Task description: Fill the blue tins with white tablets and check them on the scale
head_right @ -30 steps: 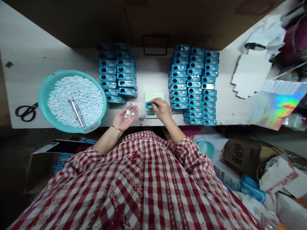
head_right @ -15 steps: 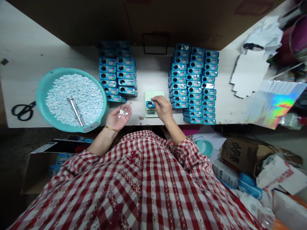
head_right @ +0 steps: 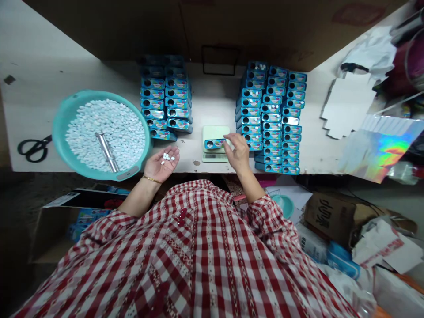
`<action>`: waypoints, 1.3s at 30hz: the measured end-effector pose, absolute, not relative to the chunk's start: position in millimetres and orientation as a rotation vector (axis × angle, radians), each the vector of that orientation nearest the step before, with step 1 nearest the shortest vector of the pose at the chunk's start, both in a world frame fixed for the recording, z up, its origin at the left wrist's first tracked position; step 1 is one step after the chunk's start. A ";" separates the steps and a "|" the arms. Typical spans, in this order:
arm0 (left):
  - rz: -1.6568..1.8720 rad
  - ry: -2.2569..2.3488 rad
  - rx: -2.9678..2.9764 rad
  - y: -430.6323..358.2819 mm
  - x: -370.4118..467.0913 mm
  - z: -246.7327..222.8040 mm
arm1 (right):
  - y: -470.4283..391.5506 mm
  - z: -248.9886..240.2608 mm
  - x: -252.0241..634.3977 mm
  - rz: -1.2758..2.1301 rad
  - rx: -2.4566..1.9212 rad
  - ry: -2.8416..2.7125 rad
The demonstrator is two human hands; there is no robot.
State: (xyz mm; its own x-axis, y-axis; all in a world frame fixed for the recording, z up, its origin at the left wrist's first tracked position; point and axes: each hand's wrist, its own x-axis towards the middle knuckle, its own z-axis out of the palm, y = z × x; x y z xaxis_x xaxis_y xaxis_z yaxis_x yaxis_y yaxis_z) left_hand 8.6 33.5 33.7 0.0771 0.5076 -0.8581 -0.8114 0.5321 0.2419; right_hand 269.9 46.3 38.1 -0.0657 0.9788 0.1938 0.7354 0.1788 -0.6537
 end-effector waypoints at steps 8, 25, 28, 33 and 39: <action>0.768 1.025 -0.331 1.5 20.2 27.1 | -6.1 32.5 167.4 0.917 -1.186 -2.619; 0.792 1.077 -0.402 -6.8 7.3 21.5 | 54.2 26.2 261.5 0.552 -1.711 -2.366; 0.832 1.102 -0.423 -5.7 -3.1 20.3 | 66.8 20.0 259.6 0.604 -1.631 -2.444; 0.901 1.126 -0.438 -2.6 -16.7 17.7 | 80.2 1.5 181.1 0.668 -1.520 -2.449; 0.921 1.140 -0.435 0.4 -24.0 17.6 | 85.1 -16.7 172.9 0.609 -1.549 -2.313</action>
